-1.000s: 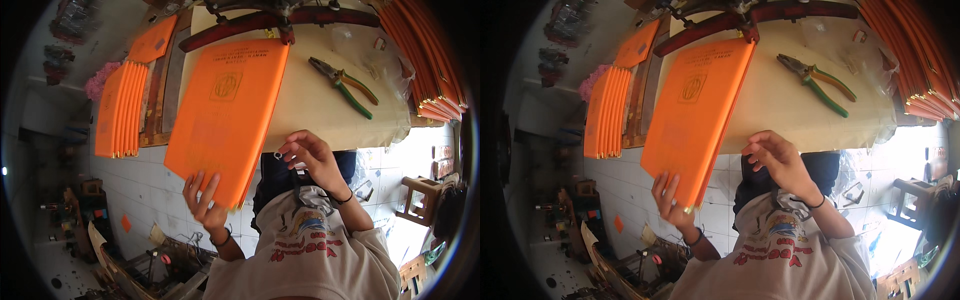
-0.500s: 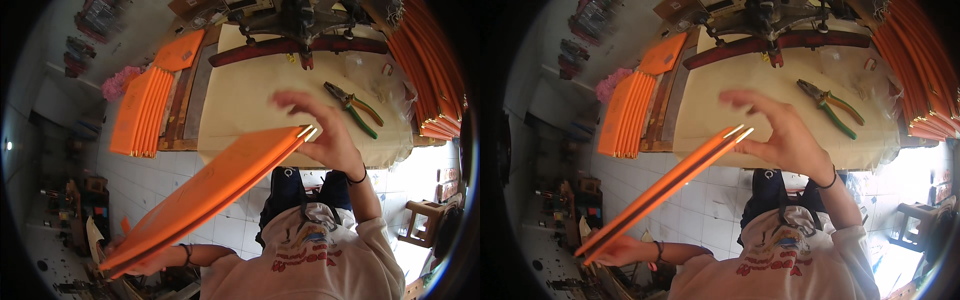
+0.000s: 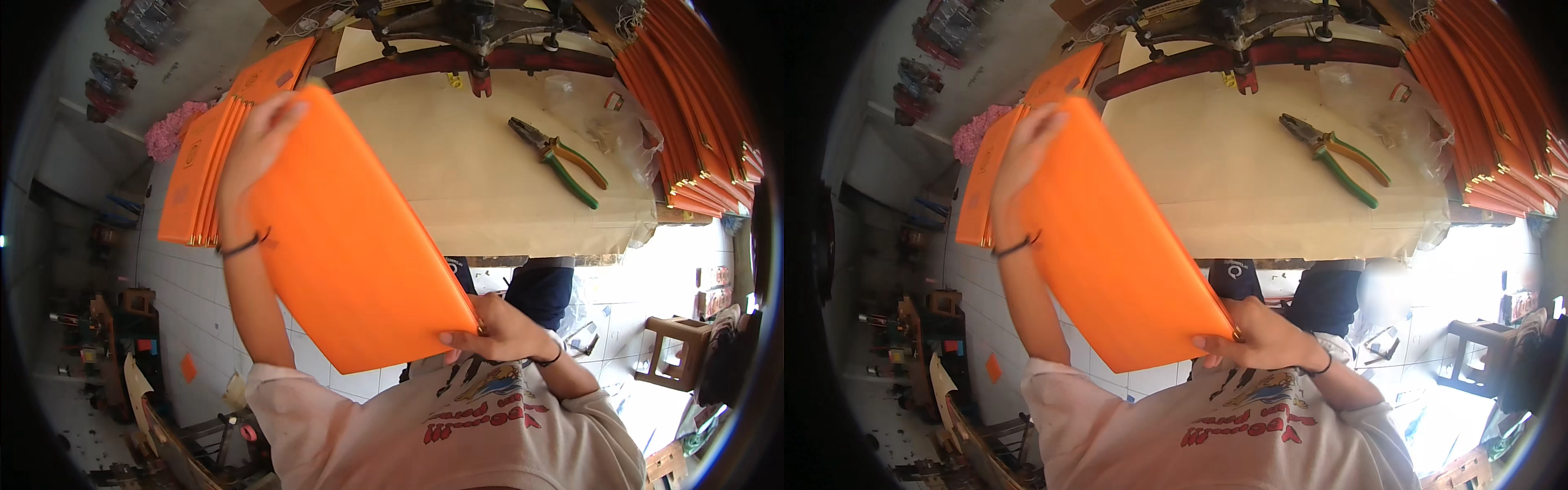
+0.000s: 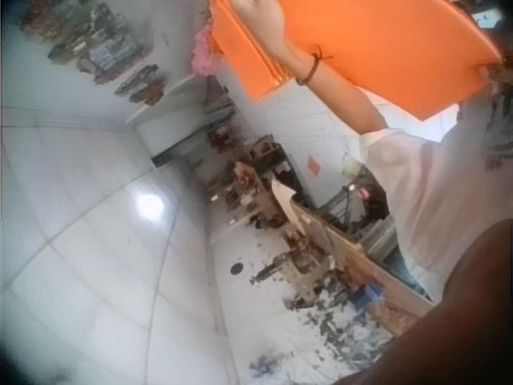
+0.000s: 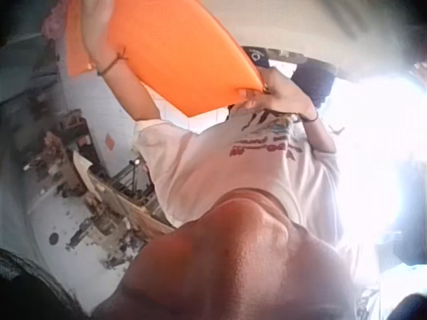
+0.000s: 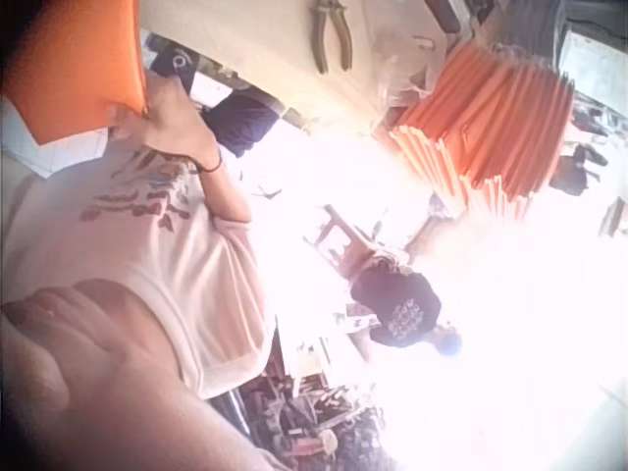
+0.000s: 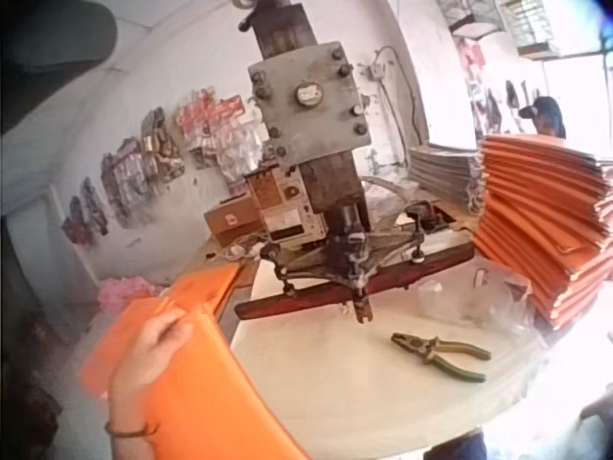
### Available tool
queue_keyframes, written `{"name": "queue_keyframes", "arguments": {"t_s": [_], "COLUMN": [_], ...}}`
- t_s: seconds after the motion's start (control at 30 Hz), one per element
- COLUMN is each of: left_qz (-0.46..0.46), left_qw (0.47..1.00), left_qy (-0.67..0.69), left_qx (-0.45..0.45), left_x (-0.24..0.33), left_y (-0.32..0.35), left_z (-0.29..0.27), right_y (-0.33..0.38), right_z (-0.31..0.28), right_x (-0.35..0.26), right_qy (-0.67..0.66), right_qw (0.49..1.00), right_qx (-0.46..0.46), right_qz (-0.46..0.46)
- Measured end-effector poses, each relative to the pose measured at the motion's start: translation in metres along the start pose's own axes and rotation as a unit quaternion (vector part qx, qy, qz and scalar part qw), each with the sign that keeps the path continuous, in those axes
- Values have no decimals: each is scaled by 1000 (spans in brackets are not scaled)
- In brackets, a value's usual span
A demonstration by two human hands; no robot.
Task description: The person attaches metal corner protectors to orange folders using pliers to crimp the metal onto the edges and corners of the plastic covers.
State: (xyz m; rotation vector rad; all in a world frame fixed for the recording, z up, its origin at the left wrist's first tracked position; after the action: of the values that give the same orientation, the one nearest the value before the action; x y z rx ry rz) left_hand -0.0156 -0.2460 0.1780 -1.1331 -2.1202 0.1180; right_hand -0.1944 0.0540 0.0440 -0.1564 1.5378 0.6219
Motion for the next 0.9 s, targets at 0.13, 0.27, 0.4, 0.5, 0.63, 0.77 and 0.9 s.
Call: {"name": "queue_keyframes", "arguments": {"t_s": [0.13, 0.27, 0.4, 0.5, 0.63, 0.77, 0.9], "left_qz": [-18, -70, -31, 12, 34, 124, 107], "left_qw": [989, 969, 973, 970, 960, 966, 978], "left_qy": [68, 84, 44, 16, -2, -24, -20], "left_qx": [-131, -220, -224, -244, -278, -227, -175], "left_x": [-47, -60, -48, -42, -31, -48, -48], "left_y": [-23, -19, -24, -33, -55, -68, -73], "left_z": [80, 119, 129, 144, 165, 180, 178], "right_y": [-2, -6, -18, -34, -66, -94, -93], "right_z": [19, 31, 42, 57, 74, 78, 55], "right_x": [35, 51, 41, 27, 15, 23, 28], "right_qy": [-159, -267, -296, -250, -298, -345, -320], "right_qw": [985, 960, 944, 950, 945, 935, 945], "right_qx": [33, -16, -129, -181, -124, -67, -49], "right_qz": [65, 83, 63, 50, 56, 43, 49]}}
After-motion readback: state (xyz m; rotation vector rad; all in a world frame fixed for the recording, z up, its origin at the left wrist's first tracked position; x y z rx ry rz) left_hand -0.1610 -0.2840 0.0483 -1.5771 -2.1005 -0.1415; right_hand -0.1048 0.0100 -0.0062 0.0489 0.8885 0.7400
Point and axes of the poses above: each hand's wrist, its own y-axis away from the middle knuckle, its own z-axis out of the palm, x = y × z, the point moved 4 cm from there along -y, towards the middle knuckle, and after that the axes turned 14 degrees about z, right-handed, at the moved point
